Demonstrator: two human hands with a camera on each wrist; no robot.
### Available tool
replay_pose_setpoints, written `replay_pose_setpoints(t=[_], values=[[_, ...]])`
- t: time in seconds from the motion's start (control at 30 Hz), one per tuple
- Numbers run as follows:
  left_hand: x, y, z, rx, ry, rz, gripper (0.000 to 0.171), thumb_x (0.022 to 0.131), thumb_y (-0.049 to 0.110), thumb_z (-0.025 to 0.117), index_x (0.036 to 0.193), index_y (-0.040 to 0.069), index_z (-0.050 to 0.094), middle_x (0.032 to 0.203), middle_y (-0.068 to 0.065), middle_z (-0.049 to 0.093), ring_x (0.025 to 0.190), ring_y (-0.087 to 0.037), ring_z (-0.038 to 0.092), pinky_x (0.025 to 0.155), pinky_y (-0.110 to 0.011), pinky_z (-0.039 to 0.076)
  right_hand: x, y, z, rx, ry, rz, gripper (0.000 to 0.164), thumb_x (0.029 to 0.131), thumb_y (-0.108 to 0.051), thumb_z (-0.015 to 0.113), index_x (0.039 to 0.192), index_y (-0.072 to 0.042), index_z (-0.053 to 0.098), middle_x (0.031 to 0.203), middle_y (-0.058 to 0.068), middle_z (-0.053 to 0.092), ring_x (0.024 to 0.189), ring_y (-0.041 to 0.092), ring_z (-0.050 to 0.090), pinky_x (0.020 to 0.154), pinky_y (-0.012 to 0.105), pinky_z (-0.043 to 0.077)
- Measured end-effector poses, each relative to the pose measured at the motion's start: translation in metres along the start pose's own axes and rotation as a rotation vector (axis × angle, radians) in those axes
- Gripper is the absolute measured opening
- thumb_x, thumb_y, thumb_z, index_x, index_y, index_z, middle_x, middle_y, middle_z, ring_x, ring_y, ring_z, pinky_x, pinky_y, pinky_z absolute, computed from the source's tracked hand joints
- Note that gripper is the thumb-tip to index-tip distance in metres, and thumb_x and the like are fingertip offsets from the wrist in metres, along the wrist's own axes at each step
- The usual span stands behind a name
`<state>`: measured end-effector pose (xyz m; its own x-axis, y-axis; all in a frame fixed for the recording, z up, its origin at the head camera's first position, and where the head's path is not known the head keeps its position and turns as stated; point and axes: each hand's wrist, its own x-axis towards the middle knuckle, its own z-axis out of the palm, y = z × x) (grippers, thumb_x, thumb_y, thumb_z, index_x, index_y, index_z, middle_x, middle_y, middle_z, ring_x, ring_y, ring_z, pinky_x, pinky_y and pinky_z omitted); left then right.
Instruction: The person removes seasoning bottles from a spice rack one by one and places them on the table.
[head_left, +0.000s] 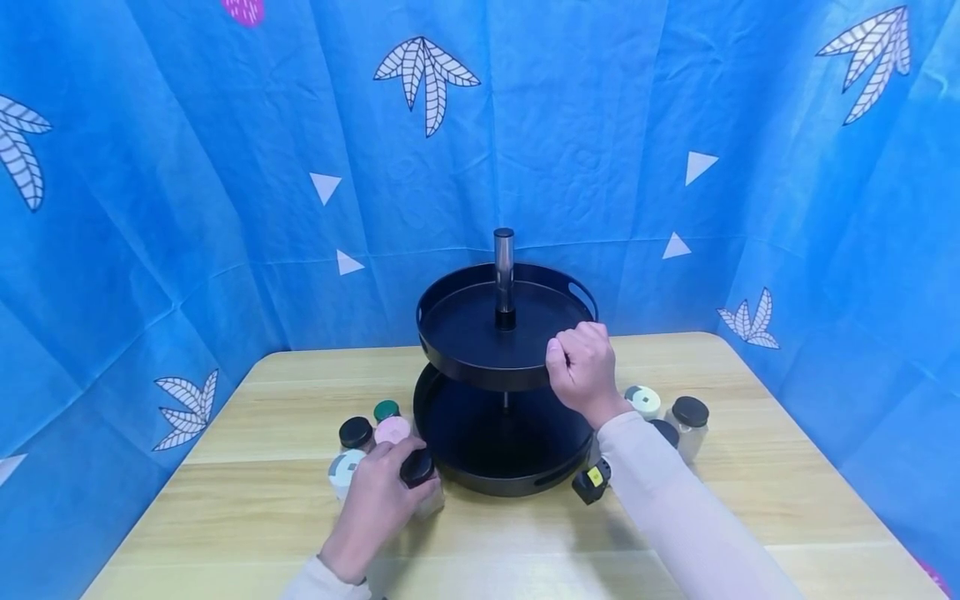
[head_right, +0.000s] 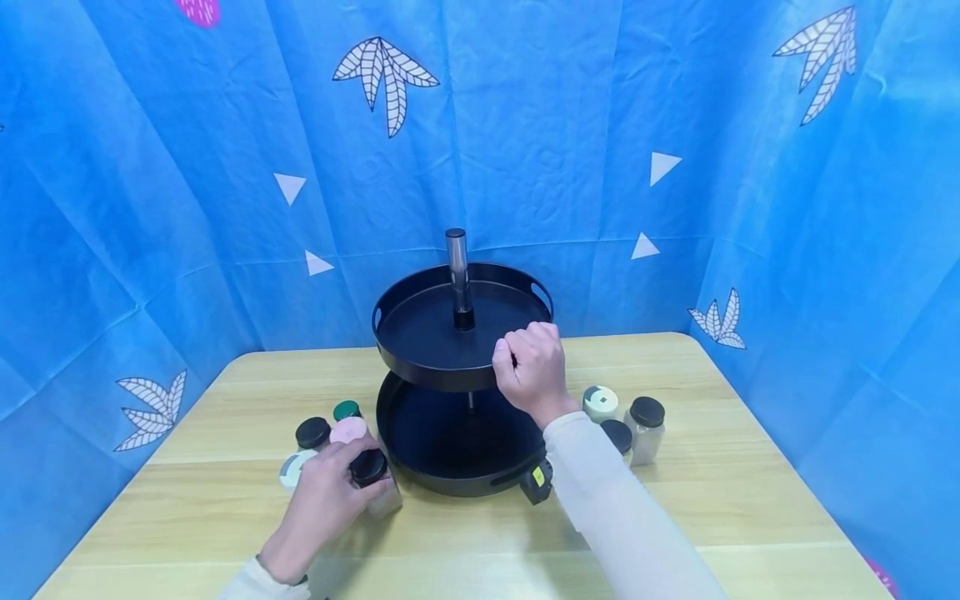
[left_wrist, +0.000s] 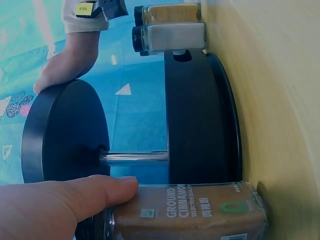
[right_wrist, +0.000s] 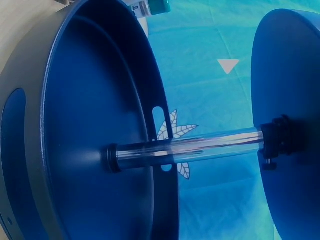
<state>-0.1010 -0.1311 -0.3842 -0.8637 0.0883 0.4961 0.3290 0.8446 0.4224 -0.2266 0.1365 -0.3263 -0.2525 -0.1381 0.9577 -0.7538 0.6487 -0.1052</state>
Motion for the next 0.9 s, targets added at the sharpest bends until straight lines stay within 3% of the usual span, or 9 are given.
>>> replay_pose_setpoints(t=[0.9], values=[[-0.0033, -0.0021, 0.0032, 0.032, 0.001, -0.011, 0.046, 0.06, 0.019, 0.087, 0.099, 0.008, 0.066, 0.091, -0.017, 0.067, 0.081, -0.028, 0.063, 0.067, -0.045, 0.059, -0.0004, 0.0009, 0.0006, 0.006, -0.002, 0.006, 0.038, 0.085, -0.015, 0.04, 0.048, -0.008, 0.039, 0.044, 0.003, 0.035, 0.048, 0.023, 0.034, 0.057, 0.045, 0.038]])
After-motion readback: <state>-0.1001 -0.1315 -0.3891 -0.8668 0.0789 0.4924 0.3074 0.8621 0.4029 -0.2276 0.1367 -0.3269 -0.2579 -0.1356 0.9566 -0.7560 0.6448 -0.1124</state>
